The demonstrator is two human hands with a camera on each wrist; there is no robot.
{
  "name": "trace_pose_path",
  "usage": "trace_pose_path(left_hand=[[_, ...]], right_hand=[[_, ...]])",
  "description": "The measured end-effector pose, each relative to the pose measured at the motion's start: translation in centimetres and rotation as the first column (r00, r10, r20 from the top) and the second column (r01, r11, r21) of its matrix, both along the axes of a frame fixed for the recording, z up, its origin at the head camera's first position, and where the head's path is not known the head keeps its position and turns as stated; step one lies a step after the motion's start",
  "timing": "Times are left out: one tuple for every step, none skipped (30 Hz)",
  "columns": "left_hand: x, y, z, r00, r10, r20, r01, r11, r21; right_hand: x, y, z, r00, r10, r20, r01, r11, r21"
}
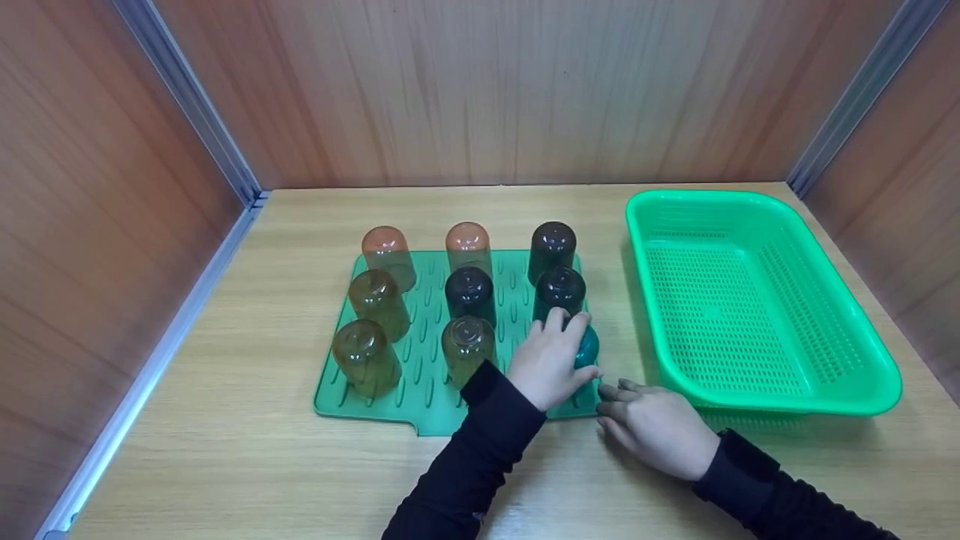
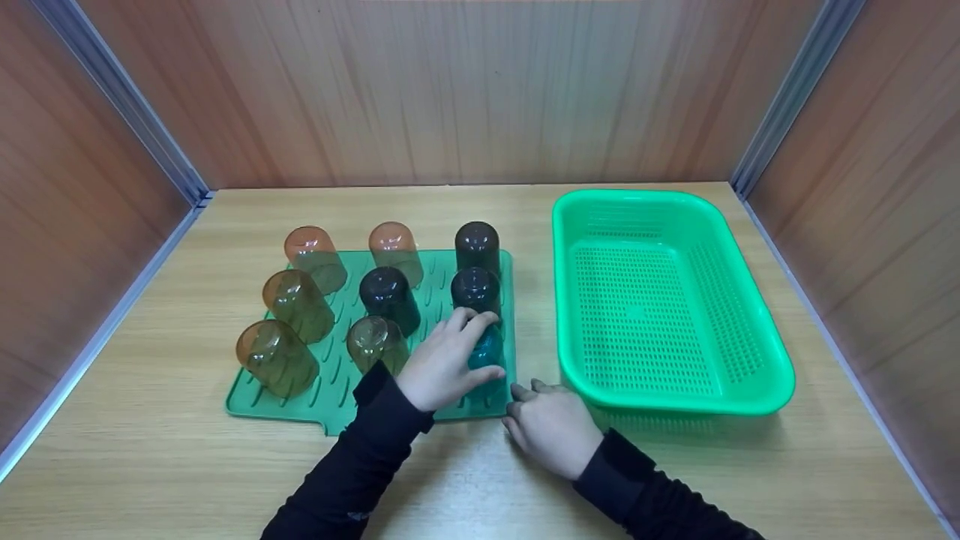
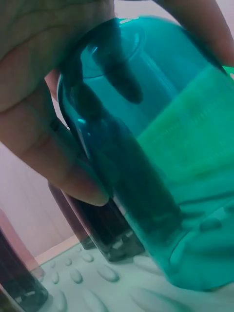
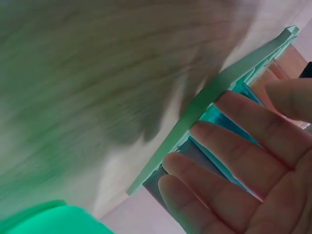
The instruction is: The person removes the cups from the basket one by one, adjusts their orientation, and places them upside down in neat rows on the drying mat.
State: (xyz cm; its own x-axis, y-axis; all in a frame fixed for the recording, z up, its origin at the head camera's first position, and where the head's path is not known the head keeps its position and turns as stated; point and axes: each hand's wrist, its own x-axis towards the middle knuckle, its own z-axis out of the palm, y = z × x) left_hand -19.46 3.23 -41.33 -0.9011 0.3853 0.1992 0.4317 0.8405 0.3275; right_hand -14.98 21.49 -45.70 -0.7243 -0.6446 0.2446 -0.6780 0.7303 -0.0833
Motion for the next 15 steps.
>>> trace_pose_path(left_hand=[[-0.04, 0.09, -0.10, 1.000, 0.000, -0.008, 0.000, 1.000, -0.007], [-0.08, 0.17, -0.18, 1.000, 0.000, -0.015, 0.000, 1.000, -0.012], [-0.10, 0.25, -0.24, 1.000, 0.001, -0.021, -0.002, 1.000, -0.017], [-0.13, 0.32, -0.29, 1.000, 0.003, -0.026, -0.004, 1.000, -0.022], [-0.16, 0.39, -0.35, 0.999, 0.007, -0.032, -0.008, 1.000, -0.027], [-0.18, 0.47, -0.40, 0.999, 0.012, -0.037, -0.013, 0.999, -0.030], [-0.19, 0.56, -0.46, 0.999, 0.016, -0.040, -0.018, 0.999, -0.028], [-0.19, 0.63, -0.51, 0.999, 0.021, -0.042, -0.023, 0.999, -0.025], [-0.20, 0.70, -0.55, 0.999, 0.027, -0.047, -0.028, 0.999, -0.023], [-0.19, 0.75, -0.59, 0.998, 0.033, -0.052, -0.034, 0.999, -0.021], [-0.18, 0.79, -0.61, 0.997, 0.039, -0.060, -0.041, 0.999, -0.023], [-0.16, 0.80, -0.61, 0.997, 0.044, -0.067, -0.046, 0.999, -0.022], [-0.12, 0.80, -0.59, 0.996, 0.048, -0.072, -0.050, 0.999, -0.021], [-0.09, 0.76, -0.54, 0.996, 0.050, -0.077, -0.052, 0.998, -0.019], [-0.06, 0.72, -0.46, 0.996, 0.049, -0.078, -0.050, 0.999, -0.012]], right_hand=[[0.00, 0.01, -0.04, 1.000, 0.003, -0.007, -0.003, 1.000, -0.008], [-0.01, 0.01, -0.10, 1.000, 0.007, -0.018, -0.007, 1.000, -0.017], [-0.03, 0.01, -0.19, 0.999, 0.010, -0.034, -0.011, 1.000, -0.026], [-0.03, -0.01, -0.27, 0.999, 0.010, -0.048, -0.012, 0.999, -0.033], [-0.04, -0.04, -0.37, 0.998, 0.009, -0.062, -0.012, 0.999, -0.042], [-0.06, -0.06, -0.44, 0.997, 0.008, -0.073, -0.012, 0.999, -0.051], [-0.08, -0.10, -0.49, 0.997, 0.001, -0.079, -0.006, 0.998, -0.057], [-0.11, -0.13, -0.55, 0.996, -0.004, -0.084, -0.001, 0.998, -0.062], [-0.13, -0.18, -0.57, 0.996, -0.013, -0.087, 0.007, 0.998, -0.065], [-0.15, -0.23, -0.57, 0.996, -0.021, -0.087, 0.015, 0.998, -0.068], [-0.18, -0.29, -0.54, 0.996, -0.025, -0.086, 0.019, 0.997, -0.071], [-0.19, -0.34, -0.48, 0.996, -0.030, -0.087, 0.023, 0.997, -0.073], [-0.21, -0.38, -0.40, 0.995, -0.033, -0.091, 0.026, 0.997, -0.073], [-0.22, -0.42, -0.28, 0.995, -0.034, -0.094, 0.028, 0.997, -0.073], [-0.22, -0.46, -0.10, 0.994, -0.034, -0.099, 0.027, 0.997, -0.074]])
